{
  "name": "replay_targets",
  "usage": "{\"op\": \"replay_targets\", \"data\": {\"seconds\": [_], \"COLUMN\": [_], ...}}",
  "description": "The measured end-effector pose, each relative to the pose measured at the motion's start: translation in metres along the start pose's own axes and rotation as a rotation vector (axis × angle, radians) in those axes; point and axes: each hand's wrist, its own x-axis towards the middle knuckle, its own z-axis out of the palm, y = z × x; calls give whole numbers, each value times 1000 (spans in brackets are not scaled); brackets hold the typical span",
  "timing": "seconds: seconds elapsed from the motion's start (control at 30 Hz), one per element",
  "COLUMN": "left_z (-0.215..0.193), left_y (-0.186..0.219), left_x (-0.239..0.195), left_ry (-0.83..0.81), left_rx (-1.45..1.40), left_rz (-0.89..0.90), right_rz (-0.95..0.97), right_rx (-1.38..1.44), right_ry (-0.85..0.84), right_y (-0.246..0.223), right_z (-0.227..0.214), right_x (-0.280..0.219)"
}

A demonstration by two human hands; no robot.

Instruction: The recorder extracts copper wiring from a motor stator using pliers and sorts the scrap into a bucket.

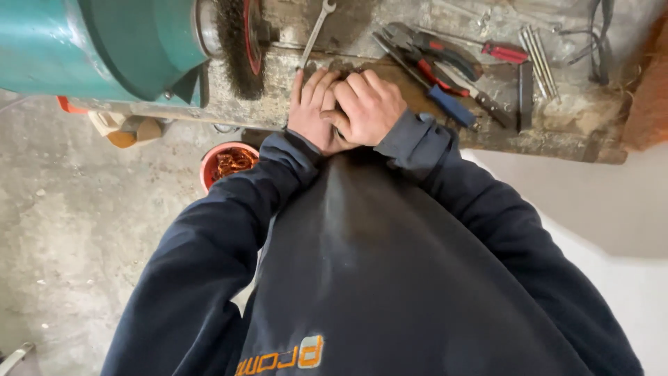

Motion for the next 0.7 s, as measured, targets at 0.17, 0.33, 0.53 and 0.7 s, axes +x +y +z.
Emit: {"op": "replay_targets", "data": {"seconds": [0.17,0.33,0.53,0.7], "left_z": [3,7,4,3], "left_y": [-5,-11,-13,3], "left_x": [-3,-9,-7,-13], "left_ry": [-38,-59,-92,-71], "left_rx": [-10,2,14,-3], "left_rz": [28,37,66,-4], "right_rz": [-50,-64,-42,26], "right_rx": [-18,-50,-54,120], "right_ry": [2,-28,-7,-92], "right_y": [6,9,5,7], "right_z": [7,10,2,-17], "right_x": [0,1,2,-12]}}
